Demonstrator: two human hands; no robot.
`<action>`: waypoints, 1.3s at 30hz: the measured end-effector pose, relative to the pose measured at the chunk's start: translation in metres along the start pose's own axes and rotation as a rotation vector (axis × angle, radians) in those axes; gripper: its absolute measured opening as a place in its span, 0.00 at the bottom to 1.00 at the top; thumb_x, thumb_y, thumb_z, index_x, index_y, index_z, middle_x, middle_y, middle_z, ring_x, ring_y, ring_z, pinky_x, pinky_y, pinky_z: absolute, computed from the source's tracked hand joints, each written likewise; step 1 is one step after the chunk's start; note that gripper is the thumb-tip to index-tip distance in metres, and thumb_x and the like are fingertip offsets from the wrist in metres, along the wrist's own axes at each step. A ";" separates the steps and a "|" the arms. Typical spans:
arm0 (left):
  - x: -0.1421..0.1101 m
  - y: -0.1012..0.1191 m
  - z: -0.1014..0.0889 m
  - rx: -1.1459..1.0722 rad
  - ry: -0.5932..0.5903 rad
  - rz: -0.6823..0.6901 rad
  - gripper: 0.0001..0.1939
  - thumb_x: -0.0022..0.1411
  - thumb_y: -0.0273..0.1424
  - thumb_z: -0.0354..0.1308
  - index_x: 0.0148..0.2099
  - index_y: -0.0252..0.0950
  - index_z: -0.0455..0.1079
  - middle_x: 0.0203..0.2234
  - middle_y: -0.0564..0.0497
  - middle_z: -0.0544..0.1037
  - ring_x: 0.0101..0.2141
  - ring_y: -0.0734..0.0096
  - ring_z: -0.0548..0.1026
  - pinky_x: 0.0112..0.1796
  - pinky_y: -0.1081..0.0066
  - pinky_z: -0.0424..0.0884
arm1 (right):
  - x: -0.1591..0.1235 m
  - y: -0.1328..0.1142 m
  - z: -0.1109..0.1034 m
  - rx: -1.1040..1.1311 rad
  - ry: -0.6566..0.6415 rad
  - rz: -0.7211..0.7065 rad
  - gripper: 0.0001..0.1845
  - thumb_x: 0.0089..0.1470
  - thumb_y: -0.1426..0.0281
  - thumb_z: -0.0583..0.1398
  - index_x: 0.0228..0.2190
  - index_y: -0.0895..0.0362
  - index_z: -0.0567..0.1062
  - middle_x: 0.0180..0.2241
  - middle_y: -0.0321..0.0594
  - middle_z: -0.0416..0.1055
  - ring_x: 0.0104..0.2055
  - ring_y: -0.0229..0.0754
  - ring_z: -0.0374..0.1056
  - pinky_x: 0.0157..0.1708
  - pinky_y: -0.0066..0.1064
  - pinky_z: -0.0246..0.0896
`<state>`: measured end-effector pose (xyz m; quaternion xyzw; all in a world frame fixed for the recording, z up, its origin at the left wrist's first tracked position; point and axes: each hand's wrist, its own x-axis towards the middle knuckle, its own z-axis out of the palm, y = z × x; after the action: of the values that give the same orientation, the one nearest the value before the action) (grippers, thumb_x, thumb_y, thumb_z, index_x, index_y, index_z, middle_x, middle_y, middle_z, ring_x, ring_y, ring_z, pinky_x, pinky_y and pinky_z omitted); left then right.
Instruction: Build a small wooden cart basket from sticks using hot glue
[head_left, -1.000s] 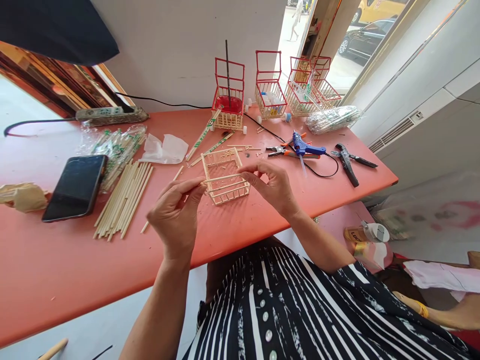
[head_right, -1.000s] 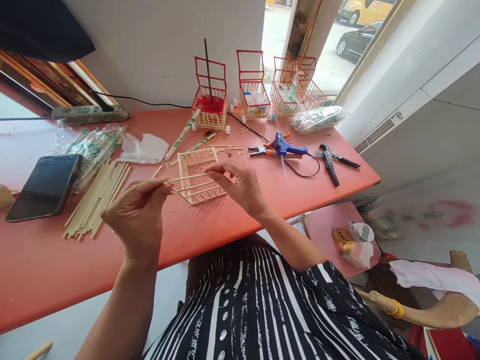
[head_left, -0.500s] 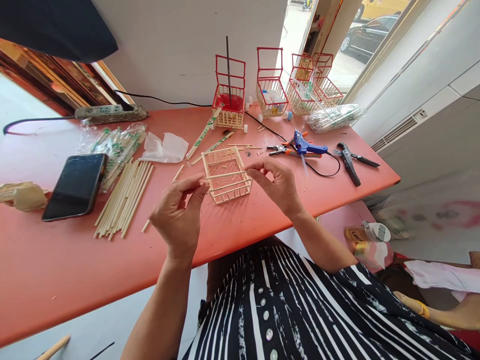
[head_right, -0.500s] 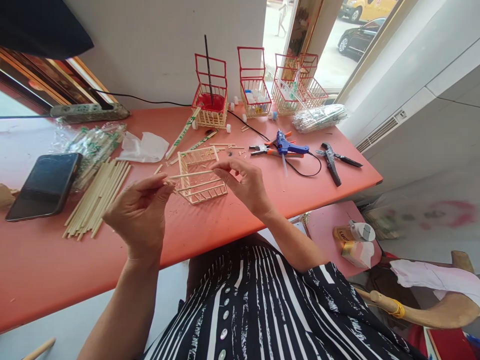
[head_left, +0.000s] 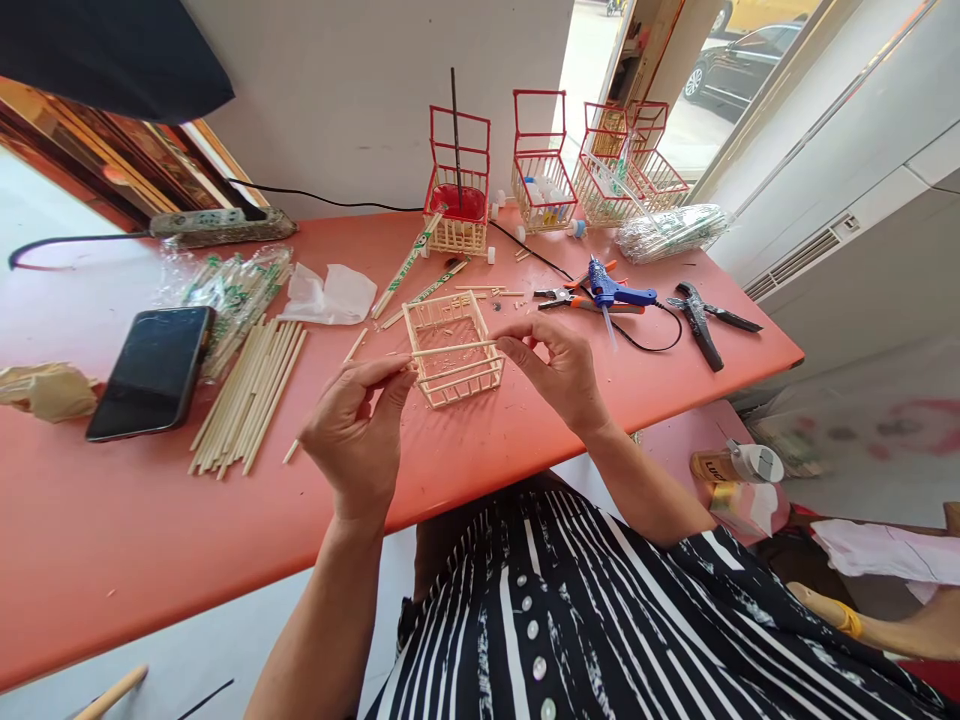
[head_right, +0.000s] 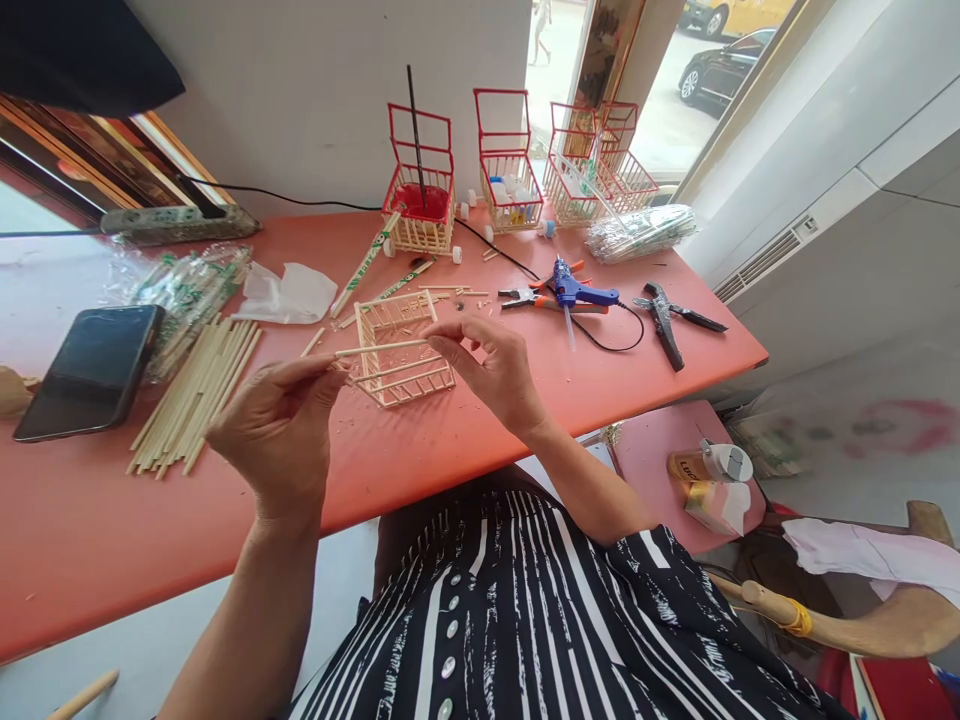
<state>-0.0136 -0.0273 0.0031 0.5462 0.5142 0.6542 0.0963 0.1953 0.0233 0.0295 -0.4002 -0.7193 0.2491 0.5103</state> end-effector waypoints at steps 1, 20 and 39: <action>0.000 0.000 0.000 0.008 -0.008 0.000 0.03 0.64 0.30 0.70 0.41 0.42 0.82 0.34 0.54 0.84 0.36 0.70 0.81 0.39 0.69 0.76 | 0.000 -0.001 0.000 -0.009 -0.001 0.001 0.12 0.66 0.60 0.64 0.37 0.54 0.84 0.36 0.38 0.82 0.35 0.38 0.71 0.39 0.31 0.65; 0.001 -0.001 0.001 -0.005 -0.019 0.052 0.08 0.65 0.29 0.69 0.46 0.45 0.84 0.36 0.53 0.85 0.36 0.71 0.81 0.39 0.71 0.75 | 0.000 0.001 0.003 -0.004 -0.019 -0.097 0.09 0.66 0.63 0.65 0.36 0.55 0.83 0.35 0.36 0.82 0.35 0.37 0.72 0.40 0.30 0.68; 0.002 0.000 0.000 0.050 -0.017 0.069 0.04 0.66 0.30 0.69 0.42 0.43 0.83 0.33 0.53 0.84 0.33 0.72 0.80 0.35 0.70 0.73 | 0.002 -0.001 0.004 0.005 -0.004 -0.085 0.09 0.66 0.65 0.65 0.35 0.55 0.82 0.35 0.36 0.82 0.35 0.37 0.72 0.40 0.30 0.69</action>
<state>-0.0145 -0.0262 0.0045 0.5715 0.5103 0.6394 0.0643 0.1908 0.0243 0.0298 -0.3677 -0.7359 0.2298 0.5201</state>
